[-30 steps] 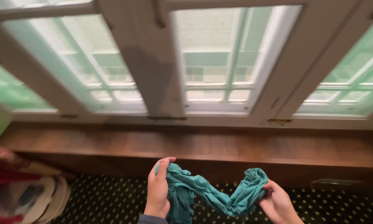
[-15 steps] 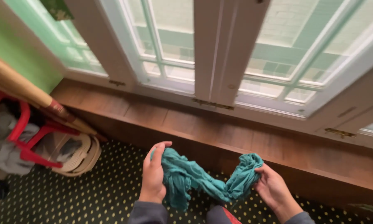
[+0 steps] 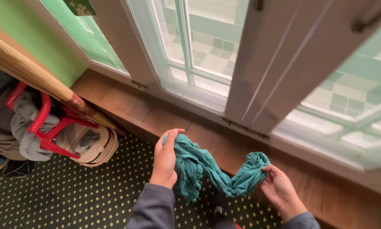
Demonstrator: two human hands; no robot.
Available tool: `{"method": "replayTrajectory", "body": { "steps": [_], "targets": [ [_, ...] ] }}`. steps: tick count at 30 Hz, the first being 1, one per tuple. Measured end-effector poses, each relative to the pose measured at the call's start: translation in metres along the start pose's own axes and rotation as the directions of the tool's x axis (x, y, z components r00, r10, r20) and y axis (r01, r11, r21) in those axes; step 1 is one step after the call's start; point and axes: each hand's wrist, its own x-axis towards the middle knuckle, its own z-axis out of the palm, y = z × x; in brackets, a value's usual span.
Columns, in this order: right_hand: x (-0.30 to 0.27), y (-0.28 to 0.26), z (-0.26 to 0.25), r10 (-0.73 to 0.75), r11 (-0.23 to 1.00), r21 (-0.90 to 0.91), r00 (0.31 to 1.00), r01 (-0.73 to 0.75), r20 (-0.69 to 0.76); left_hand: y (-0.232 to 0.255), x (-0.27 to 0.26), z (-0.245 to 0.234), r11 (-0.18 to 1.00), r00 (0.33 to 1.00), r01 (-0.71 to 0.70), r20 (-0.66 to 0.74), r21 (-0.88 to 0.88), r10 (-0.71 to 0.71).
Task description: Cleaning window frames and screens by wiping them with different cloths.
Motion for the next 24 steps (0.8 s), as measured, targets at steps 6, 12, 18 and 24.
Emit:
{"method": "replayTrajectory", "body": {
  "steps": [6,12,18,24],
  "targets": [
    [-0.008,-0.039,0.080,0.074,0.994,-0.067,0.991,-0.082,-0.110,0.005,0.040,0.022,0.999,0.997,-0.044,-0.059,0.006,0.044],
    [0.043,-0.025,0.071,0.207,0.974,-0.061,0.969,-0.217,-0.132,0.005,0.060,0.022,0.999,0.987,0.042,-0.158,-0.008,-0.042],
    [0.069,-0.015,0.098,0.130,0.975,-0.129,0.935,-0.181,-0.329,-0.001,0.078,0.017,0.992,0.983,0.121,-0.142,0.047,-0.113],
    [0.182,0.022,0.048,-0.067,0.921,-0.379,0.921,-0.091,-0.383,-0.006,0.109,0.007,0.980,0.981,0.178,-0.097,0.083,-0.170]
  ]
}}
